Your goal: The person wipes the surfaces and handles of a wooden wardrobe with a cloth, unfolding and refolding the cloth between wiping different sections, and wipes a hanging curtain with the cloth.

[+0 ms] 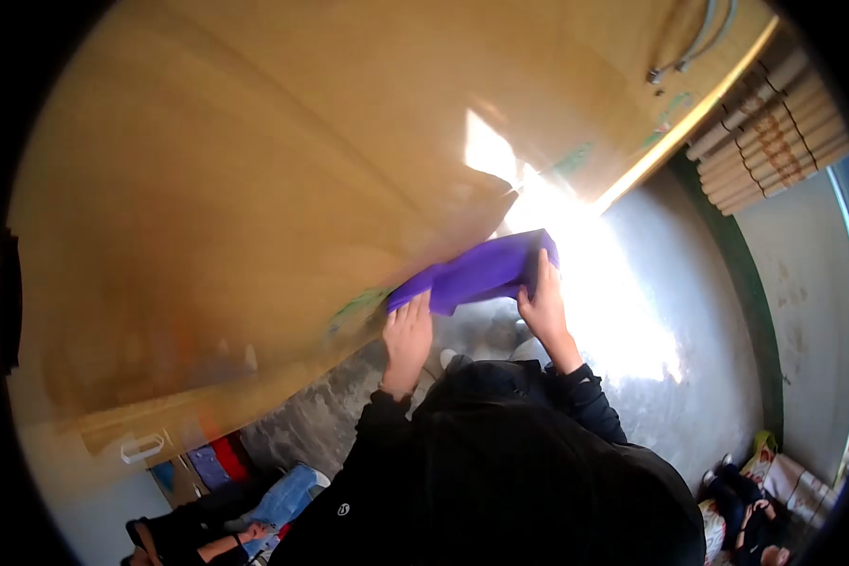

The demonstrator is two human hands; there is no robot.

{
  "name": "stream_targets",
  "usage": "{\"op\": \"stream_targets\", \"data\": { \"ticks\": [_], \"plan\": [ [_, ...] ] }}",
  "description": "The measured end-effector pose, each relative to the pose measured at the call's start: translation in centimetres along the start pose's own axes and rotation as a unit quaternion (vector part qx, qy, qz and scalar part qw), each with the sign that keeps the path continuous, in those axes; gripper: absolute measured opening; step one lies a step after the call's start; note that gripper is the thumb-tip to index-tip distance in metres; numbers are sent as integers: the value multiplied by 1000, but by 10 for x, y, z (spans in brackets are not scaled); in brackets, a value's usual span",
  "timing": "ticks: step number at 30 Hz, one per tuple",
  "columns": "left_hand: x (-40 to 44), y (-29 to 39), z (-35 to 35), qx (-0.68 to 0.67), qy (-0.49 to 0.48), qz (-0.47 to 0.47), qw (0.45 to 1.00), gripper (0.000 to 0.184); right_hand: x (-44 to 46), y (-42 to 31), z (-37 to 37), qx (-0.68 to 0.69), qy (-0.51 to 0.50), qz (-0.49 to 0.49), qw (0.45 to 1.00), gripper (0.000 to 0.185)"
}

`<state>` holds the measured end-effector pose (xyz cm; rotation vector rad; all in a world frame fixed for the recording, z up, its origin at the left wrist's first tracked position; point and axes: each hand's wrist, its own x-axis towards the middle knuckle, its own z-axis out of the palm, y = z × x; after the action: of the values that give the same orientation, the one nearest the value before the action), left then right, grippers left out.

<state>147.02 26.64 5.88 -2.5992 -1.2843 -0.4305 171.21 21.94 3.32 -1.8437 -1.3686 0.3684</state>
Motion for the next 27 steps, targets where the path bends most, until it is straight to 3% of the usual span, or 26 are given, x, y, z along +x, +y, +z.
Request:
{"op": "stream_targets", "data": {
  "ticks": [2,4,7,8,10,12,13,14,15,16,18,19,21,22,25,27],
  "plan": [
    [-41,-30,-18,23,23,-21,999,33,-7,-42,9,14,7,-29,999,65],
    [-81,-54,-34,14,-77,-166,983,33,-12,-79,22,-7,-35,-151,988,57],
    [-118,-98,-60,62,-42,-247,966,39,-6,-146,37,-5,28,-324,946,46],
    [-124,-114,-75,58,-36,-249,966,39,-6,-168,42,-10,30,-329,944,46],
    [-128,-137,-111,111,-31,-316,942,42,-3,-205,45,16,19,-342,939,65],
    [-121,-161,-159,54,-104,-404,907,55,2,-254,47,47,84,-393,915,71],
    [-120,-176,-166,51,-101,-407,906,55,5,-275,45,67,113,-410,903,71],
    [-117,-192,-172,132,88,-331,930,62,7,-295,42,83,132,-410,899,71],
    [-110,-205,-179,210,273,-239,908,69,10,-315,40,100,150,-410,894,70],
    [-101,-211,-196,210,279,-241,906,69,9,-333,40,119,152,-395,898,68],
    [-78,-211,-224,-73,299,-242,920,84,12,-359,49,137,194,-367,900,65],
    [-70,-209,-215,-72,302,-240,920,84,16,-361,62,155,226,-354,894,65],
    [-49,-203,-193,-184,446,-172,859,85,35,-353,91,4,371,-394,841,67],
    [-42,-203,-197,-233,450,-115,854,75,32,-351,98,27,362,-345,866,70],
    [-40,-210,-177,-267,500,-116,816,83,38,-353,100,87,369,-377,845,75],
    [-50,-208,-167,-247,482,-141,829,83,35,-327,118,82,341,-387,853,77]
  ]
}}
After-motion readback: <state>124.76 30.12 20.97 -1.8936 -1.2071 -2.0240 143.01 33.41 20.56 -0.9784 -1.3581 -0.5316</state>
